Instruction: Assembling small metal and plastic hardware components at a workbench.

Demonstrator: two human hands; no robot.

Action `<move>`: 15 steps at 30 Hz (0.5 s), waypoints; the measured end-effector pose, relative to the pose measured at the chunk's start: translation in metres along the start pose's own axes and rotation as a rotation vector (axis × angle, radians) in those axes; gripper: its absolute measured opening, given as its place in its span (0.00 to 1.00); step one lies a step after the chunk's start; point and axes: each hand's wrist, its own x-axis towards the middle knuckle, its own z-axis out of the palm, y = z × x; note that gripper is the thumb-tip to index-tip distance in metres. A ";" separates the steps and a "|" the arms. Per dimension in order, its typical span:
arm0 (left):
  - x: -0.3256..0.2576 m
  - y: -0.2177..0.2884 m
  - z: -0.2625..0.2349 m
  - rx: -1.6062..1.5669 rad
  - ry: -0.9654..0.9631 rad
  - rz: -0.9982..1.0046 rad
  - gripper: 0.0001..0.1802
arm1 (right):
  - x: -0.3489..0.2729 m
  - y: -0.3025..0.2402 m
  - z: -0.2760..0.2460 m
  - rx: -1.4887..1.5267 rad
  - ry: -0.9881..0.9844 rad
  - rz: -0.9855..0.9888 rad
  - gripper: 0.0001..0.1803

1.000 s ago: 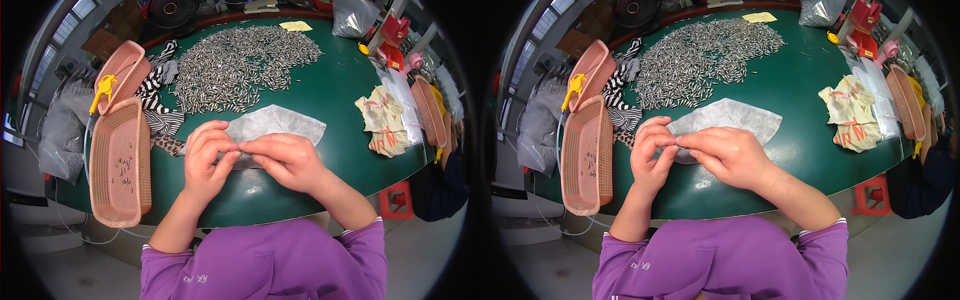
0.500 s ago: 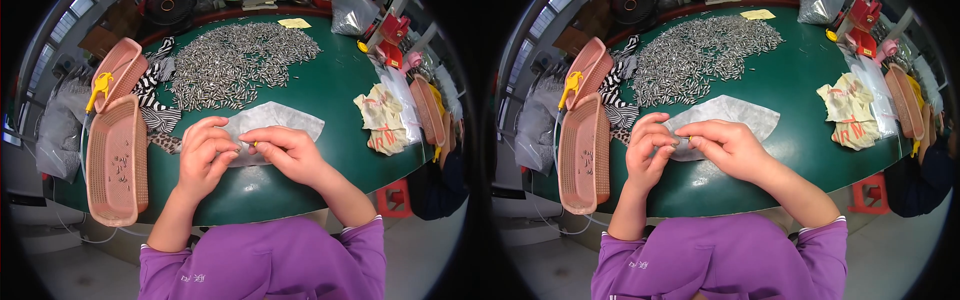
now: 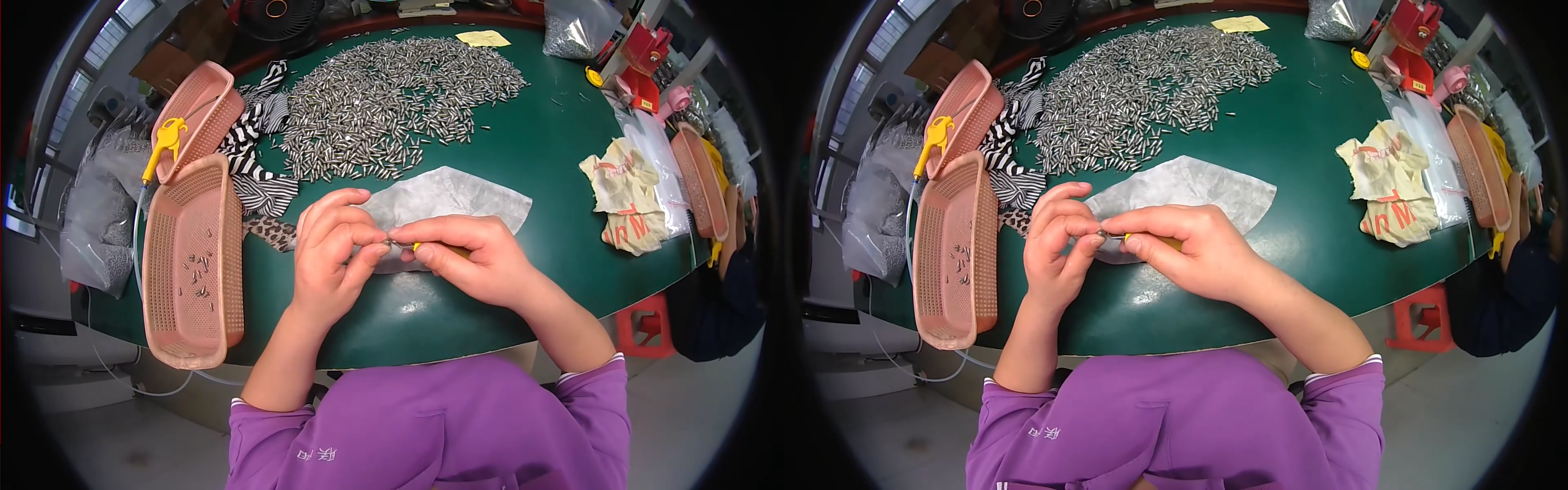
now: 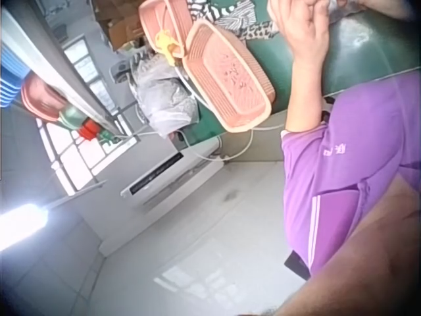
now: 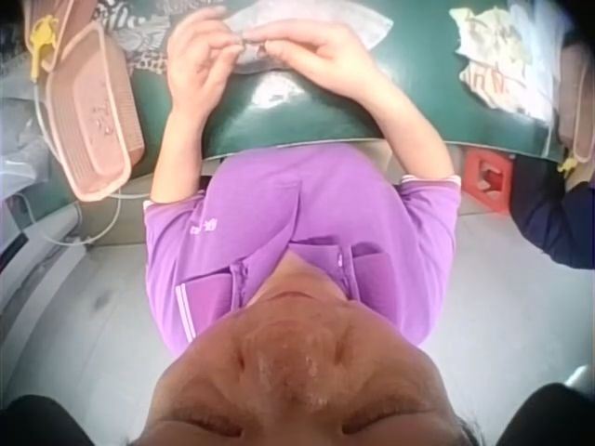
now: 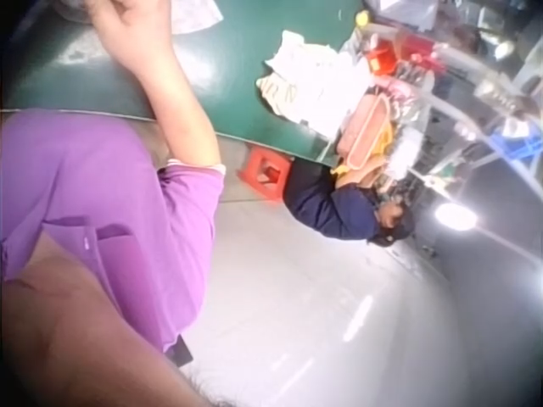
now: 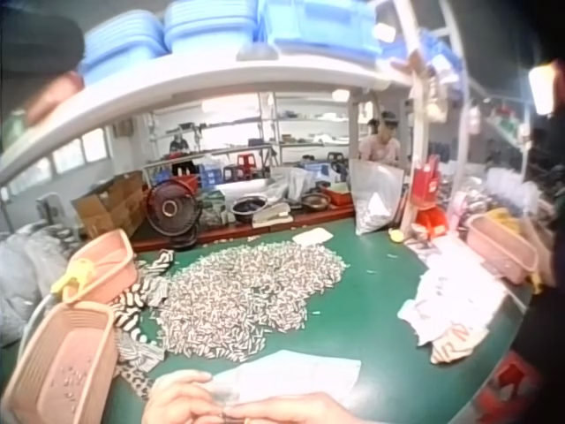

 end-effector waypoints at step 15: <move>0.001 0.000 0.002 -0.186 -0.019 -0.019 0.03 | 0.004 -0.002 -0.004 -0.399 0.063 -0.345 0.15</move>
